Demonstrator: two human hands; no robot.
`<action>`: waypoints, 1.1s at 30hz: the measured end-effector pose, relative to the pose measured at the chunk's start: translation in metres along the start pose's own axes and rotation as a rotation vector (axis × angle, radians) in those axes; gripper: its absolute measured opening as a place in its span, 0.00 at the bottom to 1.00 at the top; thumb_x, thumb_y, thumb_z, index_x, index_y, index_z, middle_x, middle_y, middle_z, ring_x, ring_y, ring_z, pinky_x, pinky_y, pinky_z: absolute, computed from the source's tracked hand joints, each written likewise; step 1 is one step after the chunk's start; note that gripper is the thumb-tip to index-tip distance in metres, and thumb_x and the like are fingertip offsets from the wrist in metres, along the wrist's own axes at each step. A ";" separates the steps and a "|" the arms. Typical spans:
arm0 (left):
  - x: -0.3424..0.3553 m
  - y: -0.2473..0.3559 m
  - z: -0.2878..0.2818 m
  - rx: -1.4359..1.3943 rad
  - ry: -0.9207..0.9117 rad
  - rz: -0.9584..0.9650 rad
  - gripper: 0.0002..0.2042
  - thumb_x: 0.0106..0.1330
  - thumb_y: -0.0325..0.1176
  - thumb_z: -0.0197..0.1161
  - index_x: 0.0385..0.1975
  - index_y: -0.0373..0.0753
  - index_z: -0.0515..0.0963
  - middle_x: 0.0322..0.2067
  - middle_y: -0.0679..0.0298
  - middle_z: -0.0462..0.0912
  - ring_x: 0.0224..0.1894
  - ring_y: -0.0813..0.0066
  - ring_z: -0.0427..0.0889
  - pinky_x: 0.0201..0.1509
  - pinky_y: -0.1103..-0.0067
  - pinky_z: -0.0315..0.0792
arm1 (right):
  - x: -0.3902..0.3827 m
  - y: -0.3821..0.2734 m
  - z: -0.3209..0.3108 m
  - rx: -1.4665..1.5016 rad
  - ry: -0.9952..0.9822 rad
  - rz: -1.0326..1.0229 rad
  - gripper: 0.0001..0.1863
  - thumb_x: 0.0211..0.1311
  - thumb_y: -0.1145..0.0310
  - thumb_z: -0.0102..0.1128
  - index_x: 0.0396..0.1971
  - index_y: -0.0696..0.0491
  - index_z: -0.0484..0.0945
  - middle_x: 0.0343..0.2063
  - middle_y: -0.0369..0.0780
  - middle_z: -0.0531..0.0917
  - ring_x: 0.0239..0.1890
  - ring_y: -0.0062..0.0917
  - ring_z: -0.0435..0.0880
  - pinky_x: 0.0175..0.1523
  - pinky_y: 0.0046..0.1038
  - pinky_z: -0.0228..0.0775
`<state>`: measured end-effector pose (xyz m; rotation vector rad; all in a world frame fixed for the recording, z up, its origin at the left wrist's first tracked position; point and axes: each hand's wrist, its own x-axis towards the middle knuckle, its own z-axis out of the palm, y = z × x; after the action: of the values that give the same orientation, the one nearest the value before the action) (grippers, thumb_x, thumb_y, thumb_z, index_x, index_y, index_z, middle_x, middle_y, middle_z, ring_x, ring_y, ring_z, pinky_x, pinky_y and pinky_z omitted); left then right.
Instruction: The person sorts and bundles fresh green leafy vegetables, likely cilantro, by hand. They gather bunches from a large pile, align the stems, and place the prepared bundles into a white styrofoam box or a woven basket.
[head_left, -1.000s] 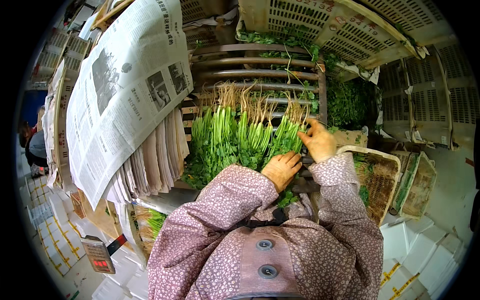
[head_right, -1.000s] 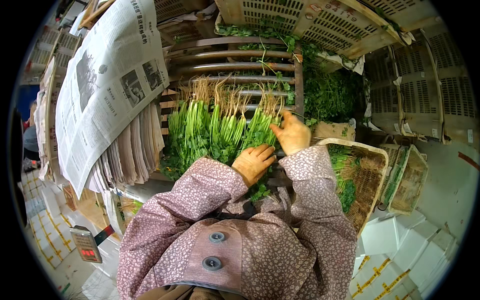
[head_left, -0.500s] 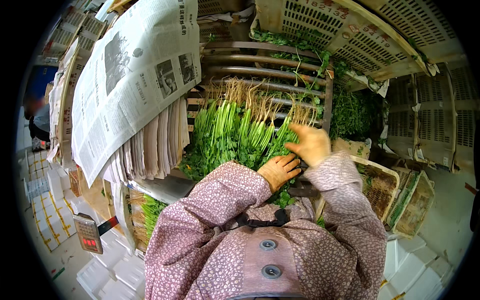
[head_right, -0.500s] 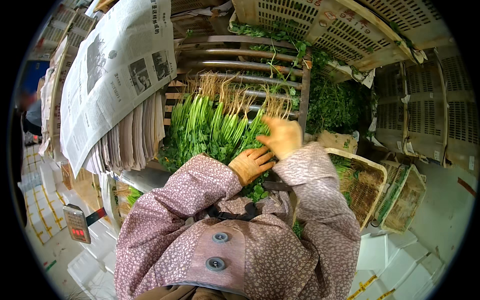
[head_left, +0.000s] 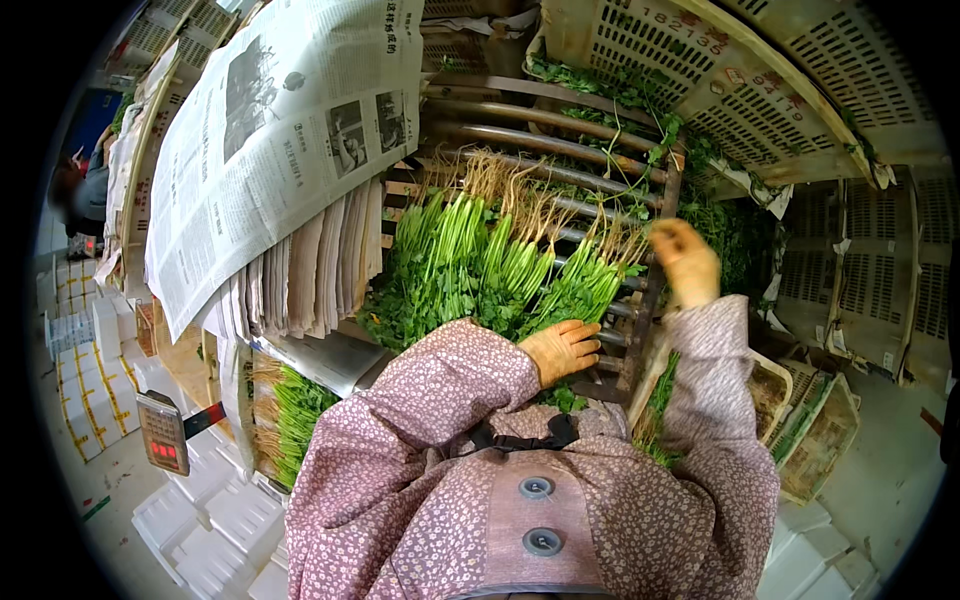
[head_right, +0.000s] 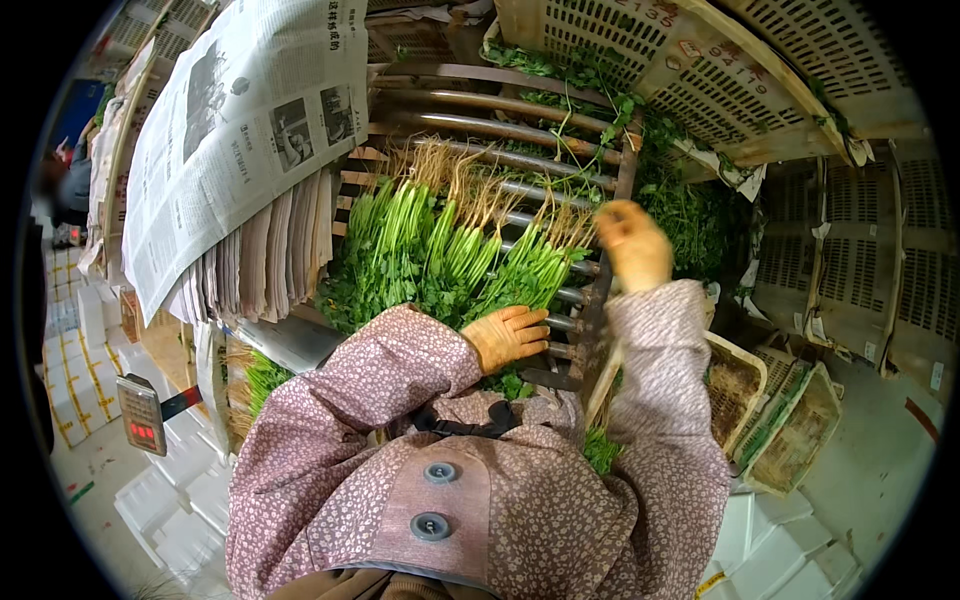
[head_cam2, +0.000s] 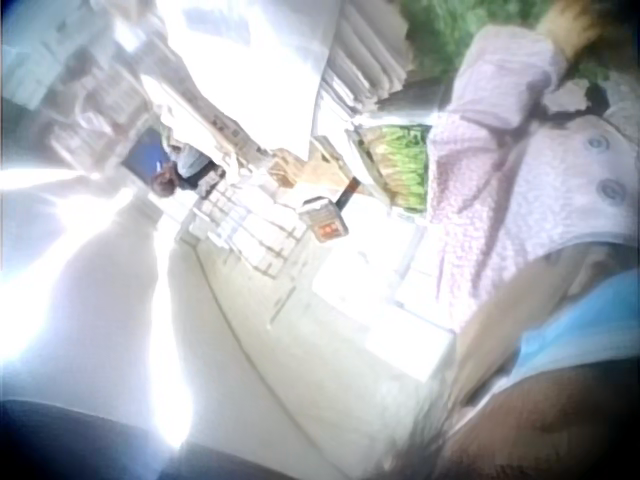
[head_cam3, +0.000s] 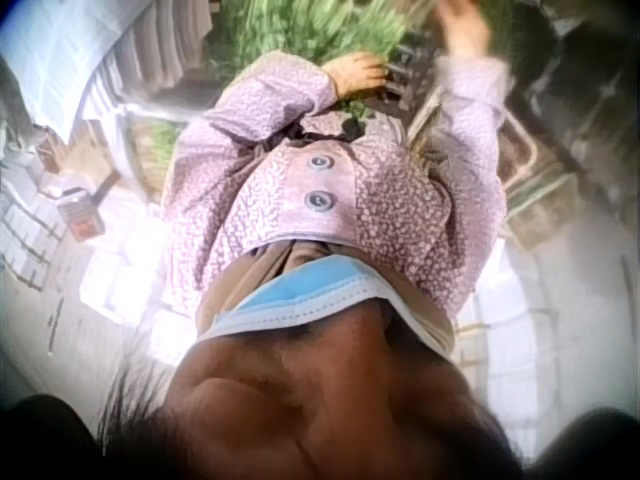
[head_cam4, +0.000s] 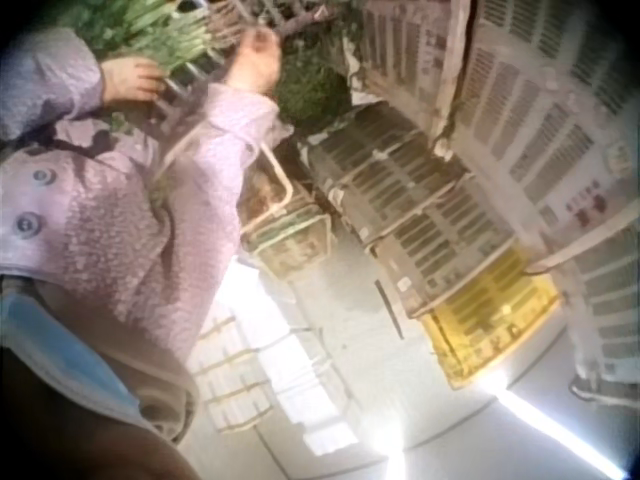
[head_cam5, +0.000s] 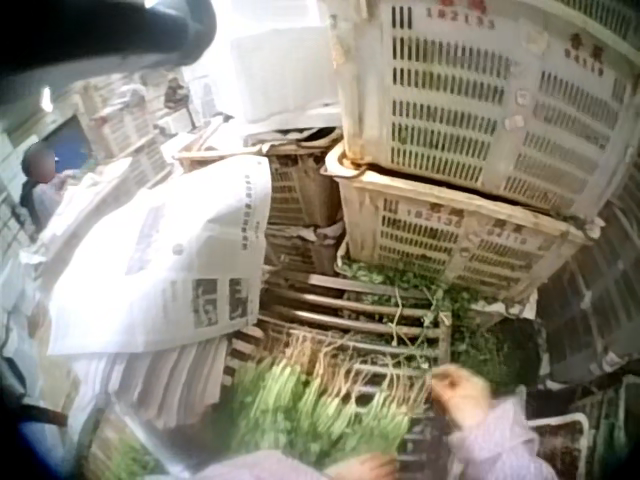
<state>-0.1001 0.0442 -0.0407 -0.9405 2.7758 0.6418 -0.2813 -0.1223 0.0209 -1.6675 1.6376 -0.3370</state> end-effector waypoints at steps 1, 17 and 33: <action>0.000 0.000 0.001 -0.014 0.004 0.001 0.28 0.55 0.27 0.56 0.59 0.48 0.65 0.64 0.64 0.61 0.70 0.64 0.52 0.73 0.67 0.48 | -0.017 -0.024 0.004 -0.065 -0.142 0.041 0.21 0.61 0.52 0.58 0.52 0.44 0.75 0.30 0.40 0.82 0.35 0.30 0.81 0.46 0.29 0.74; 0.020 -0.035 -0.053 -0.233 0.160 -0.656 0.18 0.63 0.42 0.60 0.50 0.41 0.72 0.35 0.59 0.79 0.36 0.64 0.79 0.42 0.71 0.74 | -0.062 0.010 0.060 0.228 0.018 -0.137 0.07 0.60 0.69 0.59 0.36 0.54 0.79 0.27 0.40 0.82 0.25 0.25 0.82 0.29 0.26 0.73; -0.023 -0.031 -0.047 -1.082 0.675 -0.837 0.12 0.58 0.29 0.66 0.41 0.36 0.79 0.34 0.62 0.78 0.38 0.73 0.78 0.41 0.78 0.73 | -0.063 -0.013 0.056 0.580 -0.240 -0.020 0.26 0.62 0.67 0.56 0.61 0.51 0.66 0.44 0.39 0.76 0.32 0.19 0.74 0.40 0.21 0.70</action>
<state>-0.0626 0.0144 -0.0035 -2.6654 1.8363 1.9096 -0.2442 -0.0462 0.0118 -1.2278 1.1975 -0.5402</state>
